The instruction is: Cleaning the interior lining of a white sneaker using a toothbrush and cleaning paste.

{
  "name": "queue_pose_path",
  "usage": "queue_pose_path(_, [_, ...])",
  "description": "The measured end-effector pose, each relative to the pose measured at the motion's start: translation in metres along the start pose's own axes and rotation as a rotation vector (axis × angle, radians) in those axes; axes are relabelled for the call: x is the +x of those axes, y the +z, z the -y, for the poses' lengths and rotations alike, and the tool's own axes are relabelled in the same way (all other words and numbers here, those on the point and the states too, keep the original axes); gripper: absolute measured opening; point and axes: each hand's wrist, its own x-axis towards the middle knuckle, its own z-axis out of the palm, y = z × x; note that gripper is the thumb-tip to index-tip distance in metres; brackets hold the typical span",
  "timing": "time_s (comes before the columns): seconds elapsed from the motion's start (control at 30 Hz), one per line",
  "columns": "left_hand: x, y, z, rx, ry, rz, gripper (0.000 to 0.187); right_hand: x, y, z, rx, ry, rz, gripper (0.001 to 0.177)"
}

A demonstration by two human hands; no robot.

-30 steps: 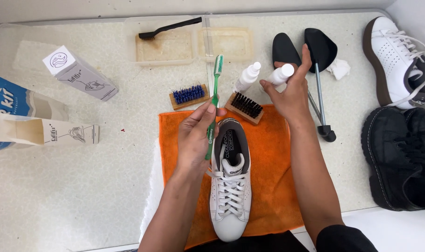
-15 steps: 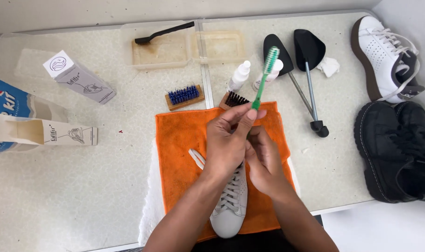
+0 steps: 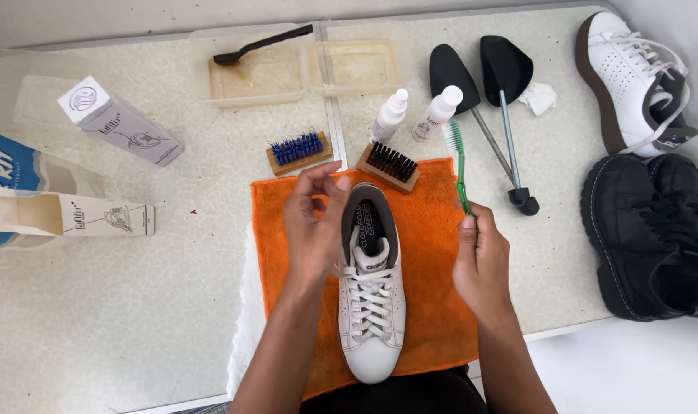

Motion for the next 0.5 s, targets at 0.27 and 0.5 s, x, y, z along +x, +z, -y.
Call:
queue_pose_path(0.27, [0.01, -0.012, 0.047, 0.033, -0.158, 0.315, 0.046, -0.017, 0.004, -0.043, 0.133, 0.124, -0.066, 0.019])
queue_pose_path(0.5, [0.011, -0.017, 0.044, 0.095, -0.125, 0.415, 0.047, -0.022, 0.005, -0.079, 0.362, 0.156, -0.202, 0.014])
